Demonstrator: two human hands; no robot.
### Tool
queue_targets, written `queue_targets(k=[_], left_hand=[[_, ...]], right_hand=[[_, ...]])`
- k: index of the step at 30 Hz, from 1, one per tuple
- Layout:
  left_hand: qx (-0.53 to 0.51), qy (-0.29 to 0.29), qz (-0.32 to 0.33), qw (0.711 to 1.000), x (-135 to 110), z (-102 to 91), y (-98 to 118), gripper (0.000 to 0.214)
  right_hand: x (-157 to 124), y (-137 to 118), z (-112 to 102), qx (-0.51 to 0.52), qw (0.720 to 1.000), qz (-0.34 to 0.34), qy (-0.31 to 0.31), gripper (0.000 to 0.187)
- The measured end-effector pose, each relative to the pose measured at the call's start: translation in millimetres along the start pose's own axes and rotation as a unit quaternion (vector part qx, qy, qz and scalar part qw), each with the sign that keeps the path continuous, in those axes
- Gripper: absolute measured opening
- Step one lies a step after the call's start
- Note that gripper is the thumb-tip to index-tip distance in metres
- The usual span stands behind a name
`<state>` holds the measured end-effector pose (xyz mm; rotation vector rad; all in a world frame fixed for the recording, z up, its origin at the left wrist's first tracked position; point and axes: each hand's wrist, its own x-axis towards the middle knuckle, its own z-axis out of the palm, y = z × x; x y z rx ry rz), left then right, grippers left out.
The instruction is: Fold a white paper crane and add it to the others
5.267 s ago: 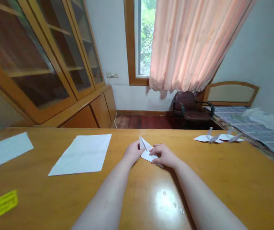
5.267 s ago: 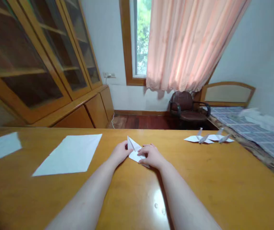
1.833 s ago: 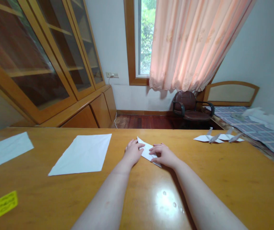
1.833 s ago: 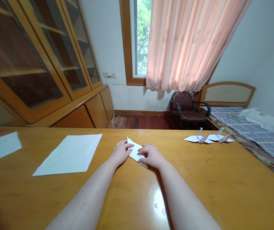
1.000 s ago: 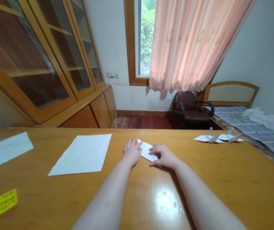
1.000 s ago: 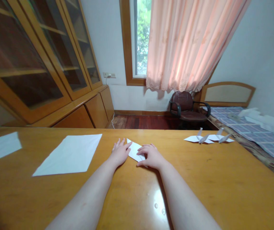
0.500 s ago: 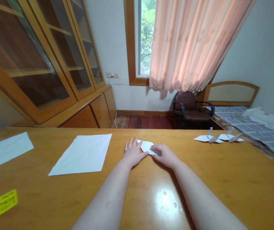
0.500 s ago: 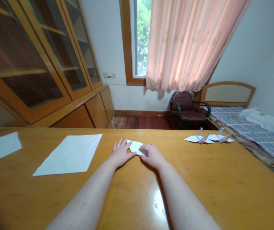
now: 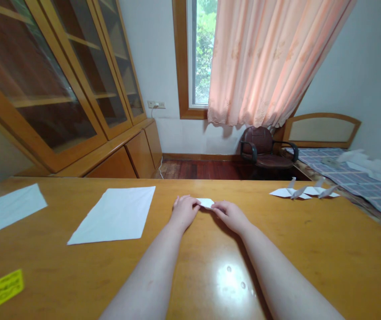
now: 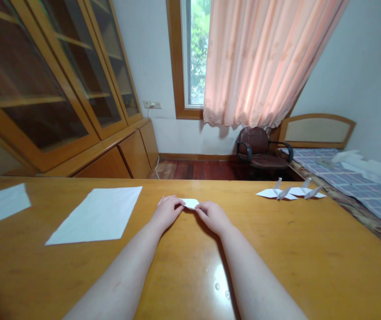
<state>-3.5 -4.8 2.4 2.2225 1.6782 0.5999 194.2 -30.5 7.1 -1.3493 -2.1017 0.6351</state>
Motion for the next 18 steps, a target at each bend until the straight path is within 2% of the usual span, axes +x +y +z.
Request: queue_targets(k=[4, 7, 10, 14, 18], left_hand=[[-0.029, -0.006, 0.040, 0.999, -0.3, -4.8, 2.6, 0.022], [-0.042, 0.004, 0.053, 0.998, -1.2, -6.5, 4.3, 0.025], [-0.053, 0.022, 0.069, 0.996, -1.9, -9.0, 6.4, 0.025], [-0.071, 0.105, 0.039, 0.991, -1.4, -12.2, 7.2, 0.026], [-0.122, 0.168, -0.006, 0.978, 1.1, -8.6, 3.1, 0.056]], right_hand=[[0.4, 0.6, 0.4, -0.025, 1.000, -0.003, -0.012, 0.024], [0.6, 2.0, 1.3, -0.054, 0.998, 0.032, -0.007, 0.019], [0.6, 2.9, 1.6, -0.073, 0.996, 0.058, 0.004, 0.025], [0.4, 2.1, 0.4, -0.041, 0.997, 0.053, 0.039, 0.027], [0.7, 3.1, 0.5, -0.008, 0.996, 0.070, 0.054, 0.026]])
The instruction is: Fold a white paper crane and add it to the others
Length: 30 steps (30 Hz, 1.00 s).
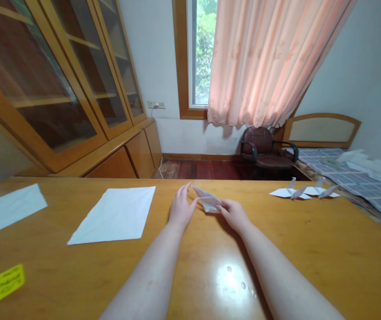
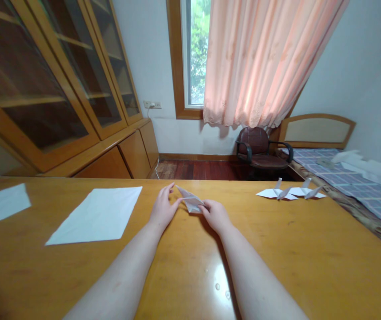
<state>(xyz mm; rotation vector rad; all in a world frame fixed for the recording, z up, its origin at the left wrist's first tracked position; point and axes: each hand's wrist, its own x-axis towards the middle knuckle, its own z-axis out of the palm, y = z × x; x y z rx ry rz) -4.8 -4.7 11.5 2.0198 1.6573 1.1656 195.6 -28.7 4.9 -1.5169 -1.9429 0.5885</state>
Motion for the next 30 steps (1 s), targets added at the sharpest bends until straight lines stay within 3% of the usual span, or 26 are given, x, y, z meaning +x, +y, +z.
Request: queue_targets(k=[10, 18, 24, 30], left_hand=[[-0.160, -0.066, -0.068, 0.983, 0.0, 15.8, -8.0, 0.065], [-0.296, -0.161, -0.089, 0.937, -5.1, 21.6, -4.7, 0.079], [-0.239, -0.134, -0.085, 0.958, -2.4, 18.1, -4.3, 0.080], [-0.124, -0.128, -0.075, 0.981, 0.0, 11.2, -1.8, 0.058]], right_hand=[[1.8, 0.9, 2.9, 0.054, 0.998, 0.014, -0.013, 0.027], [-0.1, -2.2, 1.2, 0.103, 0.995, 0.004, -0.008, 0.028], [1.2, -0.2, 2.3, 0.102, 0.995, 0.017, -0.016, 0.028], [2.2, -0.3, 2.9, 0.043, 0.998, 0.020, -0.033, 0.023]])
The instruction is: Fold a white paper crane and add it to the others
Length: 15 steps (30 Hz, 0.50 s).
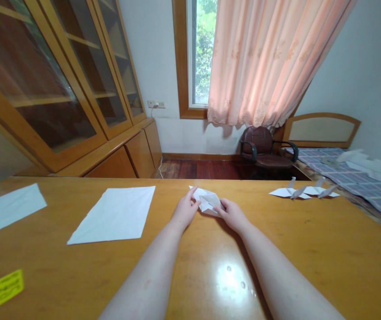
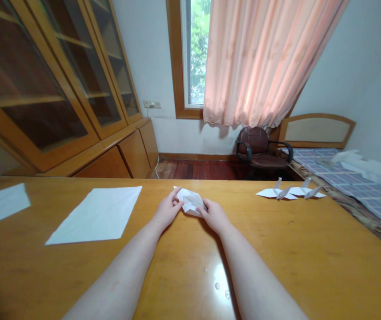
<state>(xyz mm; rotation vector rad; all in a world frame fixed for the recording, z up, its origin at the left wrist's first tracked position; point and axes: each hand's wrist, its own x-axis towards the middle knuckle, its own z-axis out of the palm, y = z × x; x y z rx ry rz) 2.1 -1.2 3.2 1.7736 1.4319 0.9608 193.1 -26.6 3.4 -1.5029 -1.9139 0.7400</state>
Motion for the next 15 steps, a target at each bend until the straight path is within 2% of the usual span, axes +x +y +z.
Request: queue_targets(k=[8, 15], left_hand=[[0.125, 0.000, -0.024, 0.992, -2.1, -1.2, -6.6, 0.049], [0.138, 0.003, -0.025, 0.990, -1.6, -1.9, -6.1, 0.040]], right_hand=[[3.8, 2.6, 0.9, -0.147, 0.989, -0.012, 0.016, 0.020], [3.5, 4.1, 0.3, -0.078, 0.997, -0.007, 0.025, 0.025]])
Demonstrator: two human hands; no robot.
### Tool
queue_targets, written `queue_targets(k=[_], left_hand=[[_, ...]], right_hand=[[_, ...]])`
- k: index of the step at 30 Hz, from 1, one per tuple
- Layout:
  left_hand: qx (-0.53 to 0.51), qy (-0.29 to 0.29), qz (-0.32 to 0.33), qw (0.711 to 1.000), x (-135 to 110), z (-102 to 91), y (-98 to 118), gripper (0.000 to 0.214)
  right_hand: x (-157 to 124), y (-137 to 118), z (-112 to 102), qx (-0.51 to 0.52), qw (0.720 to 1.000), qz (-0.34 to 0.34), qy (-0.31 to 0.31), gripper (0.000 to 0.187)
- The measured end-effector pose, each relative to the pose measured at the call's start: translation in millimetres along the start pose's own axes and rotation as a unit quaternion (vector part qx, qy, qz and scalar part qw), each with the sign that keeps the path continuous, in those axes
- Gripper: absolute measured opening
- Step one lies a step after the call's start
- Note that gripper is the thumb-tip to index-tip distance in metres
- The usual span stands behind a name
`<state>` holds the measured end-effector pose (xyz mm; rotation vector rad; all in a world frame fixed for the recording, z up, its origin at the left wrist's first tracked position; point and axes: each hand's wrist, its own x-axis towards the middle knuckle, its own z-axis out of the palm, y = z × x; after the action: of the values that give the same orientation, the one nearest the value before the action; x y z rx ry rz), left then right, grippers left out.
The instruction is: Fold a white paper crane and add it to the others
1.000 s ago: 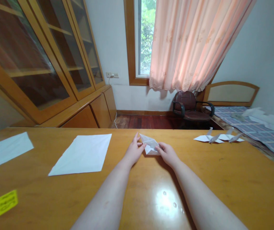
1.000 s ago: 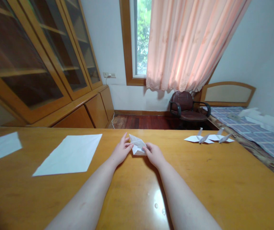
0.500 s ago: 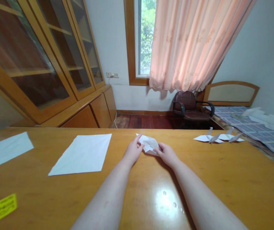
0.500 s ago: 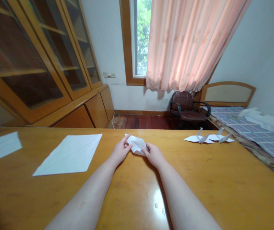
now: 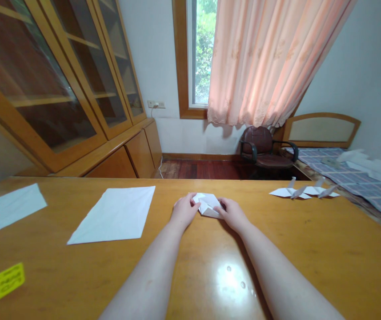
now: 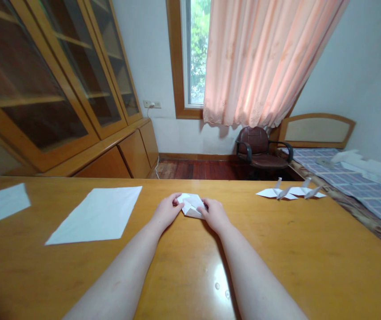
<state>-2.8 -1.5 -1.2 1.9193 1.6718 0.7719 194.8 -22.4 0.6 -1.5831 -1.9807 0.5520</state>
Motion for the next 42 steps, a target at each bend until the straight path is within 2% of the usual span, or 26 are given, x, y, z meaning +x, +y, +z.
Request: queue_targets(k=[10, 14, 19, 26, 31, 37, 42], left_hand=[[0.021, -0.005, 0.023, 1.000, -0.9, -0.7, -0.7, 0.037], [0.037, -0.008, 0.028, 0.999, -0.7, -1.6, 0.0, 0.037], [0.059, -0.009, 0.033, 0.998, 0.7, -0.2, -1.2, 0.038], [0.073, -0.006, 0.036, 0.997, 0.3, 0.9, -3.6, 0.040], [0.096, 0.014, 0.050, 0.994, 1.2, 2.8, -6.7, 0.040], [0.114, 0.027, 0.021, 0.993, 0.7, 2.8, -6.2, 0.040], [0.050, 0.002, 0.085, 0.995, 1.2, 2.3, -4.7, 0.031]], right_hand=[[2.2, 1.3, 0.7, -0.021, 1.000, 0.018, -0.014, 0.017], [3.3, 2.3, 2.7, -0.011, 0.999, 0.042, 0.004, 0.027], [4.9, 8.8, 6.4, 0.002, 1.000, 0.026, 0.017, 0.035], [4.6, 13.7, 6.5, -0.013, 1.000, -0.017, 0.008, 0.017], [4.9, 15.3, 7.6, -0.008, 1.000, -0.020, 0.011, 0.016], [5.4, 15.8, 8.0, -0.010, 1.000, -0.019, 0.006, 0.016], [4.6, 14.4, 7.2, -0.009, 1.000, -0.023, 0.009, 0.016]])
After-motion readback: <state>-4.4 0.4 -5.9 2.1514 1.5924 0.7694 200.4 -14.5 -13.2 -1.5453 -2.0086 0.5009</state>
